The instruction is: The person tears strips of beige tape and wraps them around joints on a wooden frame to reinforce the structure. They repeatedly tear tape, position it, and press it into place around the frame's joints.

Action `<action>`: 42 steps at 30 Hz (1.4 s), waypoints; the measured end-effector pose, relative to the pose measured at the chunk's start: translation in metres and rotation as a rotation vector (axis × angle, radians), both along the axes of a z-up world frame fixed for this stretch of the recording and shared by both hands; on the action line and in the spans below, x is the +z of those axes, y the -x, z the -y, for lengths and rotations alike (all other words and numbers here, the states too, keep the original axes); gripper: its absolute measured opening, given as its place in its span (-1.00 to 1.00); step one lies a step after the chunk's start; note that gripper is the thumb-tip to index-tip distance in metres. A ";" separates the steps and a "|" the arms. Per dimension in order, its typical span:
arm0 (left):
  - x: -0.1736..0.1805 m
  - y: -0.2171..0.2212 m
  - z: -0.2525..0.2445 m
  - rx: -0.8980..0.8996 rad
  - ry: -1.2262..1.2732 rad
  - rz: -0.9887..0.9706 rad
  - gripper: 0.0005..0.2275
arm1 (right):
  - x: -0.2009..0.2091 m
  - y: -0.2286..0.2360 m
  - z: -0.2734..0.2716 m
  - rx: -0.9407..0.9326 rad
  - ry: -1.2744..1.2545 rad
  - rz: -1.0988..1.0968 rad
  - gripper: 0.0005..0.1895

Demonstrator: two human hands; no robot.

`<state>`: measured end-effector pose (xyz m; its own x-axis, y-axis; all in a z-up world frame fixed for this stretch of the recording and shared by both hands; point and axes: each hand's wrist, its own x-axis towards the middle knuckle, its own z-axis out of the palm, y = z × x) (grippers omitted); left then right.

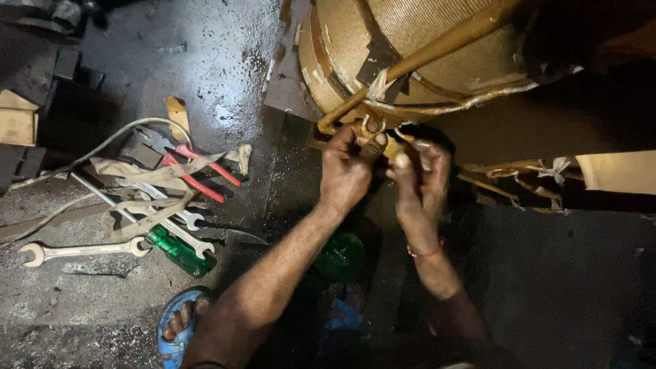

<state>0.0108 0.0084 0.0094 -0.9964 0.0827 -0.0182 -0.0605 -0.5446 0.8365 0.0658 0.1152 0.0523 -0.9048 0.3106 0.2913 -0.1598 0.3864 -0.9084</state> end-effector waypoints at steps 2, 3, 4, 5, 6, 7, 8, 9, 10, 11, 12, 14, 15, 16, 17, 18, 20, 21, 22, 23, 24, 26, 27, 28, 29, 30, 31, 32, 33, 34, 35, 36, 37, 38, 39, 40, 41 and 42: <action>-0.001 -0.004 0.000 0.016 0.061 -0.053 -0.90 | -0.005 0.000 0.000 -0.045 0.015 -0.014 -0.70; -0.001 -0.003 0.000 0.016 0.037 -0.038 -0.90 | -0.005 0.000 0.001 -0.063 0.023 -0.025 -0.67; 0.000 -0.003 -0.001 0.016 0.013 -0.024 -0.90 | -0.004 0.001 0.001 -0.032 -0.010 -0.043 -0.67; 0.002 -0.003 -0.002 0.014 -0.011 -0.006 -0.90 | -0.003 -0.001 0.002 -0.003 -0.043 -0.058 -0.67; 0.003 -0.003 -0.002 0.006 -0.034 0.034 -0.89 | -0.001 -0.003 0.002 0.027 -0.075 -0.073 -0.67; 0.004 -0.001 -0.003 -0.002 -0.059 0.073 -0.89 | 0.001 -0.004 0.003 0.009 0.038 -0.012 -0.69; 0.005 0.000 -0.003 -0.010 -0.085 0.112 -0.88 | 0.003 -0.004 0.003 -0.009 0.151 0.049 -0.71; 0.004 0.001 -0.002 -0.021 -0.104 0.087 -0.89 | 0.005 -0.003 0.003 -0.029 0.262 0.112 -0.71; 0.004 0.002 -0.001 -0.032 -0.123 0.061 -0.90 | 0.007 -0.002 0.003 -0.070 0.296 0.126 -0.72; 0.002 0.002 -0.001 -0.048 -0.142 0.037 -0.90 | 0.007 -0.001 0.003 -0.116 0.330 0.140 -0.73; 0.001 0.002 -0.001 -0.105 -0.273 0.087 -0.91 | 0.008 0.000 0.003 -0.162 0.364 0.154 -0.74; -0.002 0.002 -0.001 -0.214 -0.528 0.184 -0.91 | 0.008 0.005 0.006 -0.087 0.437 0.071 -0.70; -0.004 0.003 -0.002 -0.178 -0.474 0.165 -0.90 | 0.009 0.008 0.008 -0.045 0.476 0.027 -0.68; -0.005 0.004 -0.004 -0.142 -0.420 0.145 -0.88 | 0.010 0.009 0.011 -0.048 0.499 0.014 -0.69; -0.007 0.004 -0.006 -0.100 -0.369 0.128 -0.87 | 0.013 0.008 0.014 -0.047 0.519 0.005 -0.70; -0.010 0.003 -0.008 -0.114 -0.444 0.162 -0.86 | 0.015 0.009 0.016 -0.047 0.540 -0.004 -0.71; -0.017 0.000 -0.012 -0.142 -0.598 0.236 -0.82 | 0.022 0.007 0.016 -0.049 0.493 -0.034 -0.68; -0.020 0.000 -0.013 -0.156 -0.569 0.229 -0.81 | 0.025 0.008 0.016 -0.052 0.470 -0.054 -0.67; -0.024 0.000 -0.011 -0.171 -0.540 0.222 -0.79 | 0.028 0.011 0.014 -0.063 0.424 -0.040 -0.68; -0.027 0.000 -0.010 -0.189 -0.509 0.215 -0.77 | 0.032 0.016 0.011 -0.077 0.379 -0.028 -0.68; -0.029 0.001 -0.008 -0.202 -0.451 0.143 -0.74 | 0.034 0.021 0.010 -0.091 0.334 -0.016 -0.68; -0.031 0.003 -0.006 -0.226 -0.332 0.001 -0.66 | 0.037 0.032 0.009 -0.068 0.393 0.021 -0.68; -0.031 0.003 -0.006 -0.163 -0.286 -0.047 -0.70 | 0.037 0.034 0.010 -0.058 0.426 0.042 -0.67; -0.031 0.002 -0.007 -0.101 -0.238 -0.094 -0.74 | 0.036 0.036 0.012 -0.049 0.401 0.033 -0.67; -0.030 0.001 -0.011 -0.037 -0.192 -0.141 -0.78 | 0.036 0.035 0.013 -0.038 0.374 0.025 -0.67; -0.029 0.000 -0.013 -0.009 -0.160 -0.135 -0.81 | 0.035 0.031 0.015 -0.027 0.347 0.017 -0.66; -0.028 0.000 -0.017 0.023 -0.131 -0.129 -0.83 | 0.036 0.028 0.016 0.023 0.323 0.023 -0.71; -0.026 -0.002 -0.020 0.055 -0.102 -0.124 -0.85 | 0.038 0.021 0.017 0.073 0.299 0.029 -0.75; -0.025 -0.001 -0.023 0.076 -0.139 -0.096 -0.86 | 0.039 0.015 0.017 0.123 0.277 0.031 -0.79; -0.024 -0.002 -0.026 0.097 -0.175 -0.067 -0.87 | 0.040 0.010 0.017 0.169 0.042 -0.041 -0.84; -0.023 -0.004 -0.027 0.117 -0.211 -0.035 -0.88 | 0.040 0.006 0.015 0.212 -0.192 -0.108 -0.86; -0.023 -0.003 -0.028 0.124 -0.228 -0.013 -0.87 | 0.041 0.005 0.013 0.254 -0.426 -0.174 -0.85; -0.023 -0.004 -0.030 0.125 -0.246 0.009 -0.86 | 0.041 0.004 0.009 0.296 -0.567 -0.160 -0.83; -0.022 -0.005 -0.031 0.125 -0.265 0.031 -0.86 | 0.042 0.005 0.005 0.338 -0.708 -0.144 -0.79; -0.021 -0.006 -0.031 0.120 -0.260 0.068 -0.87 | 0.044 0.008 0.003 0.380 -0.844 -0.128 -0.75; -0.018 -0.008 -0.030 0.115 -0.256 0.105 -0.88 | 0.047 0.009 0.002 0.381 -0.904 -0.088 -0.74; -0.014 -0.006 -0.028 0.116 -0.251 0.138 -0.89 | 0.052 0.013 0.002 0.387 -0.964 -0.055 -0.73; -0.010 -0.006 -0.025 0.103 -0.274 0.185 -0.86 | 0.057 0.017 0.004 0.393 -1.023 -0.021 -0.73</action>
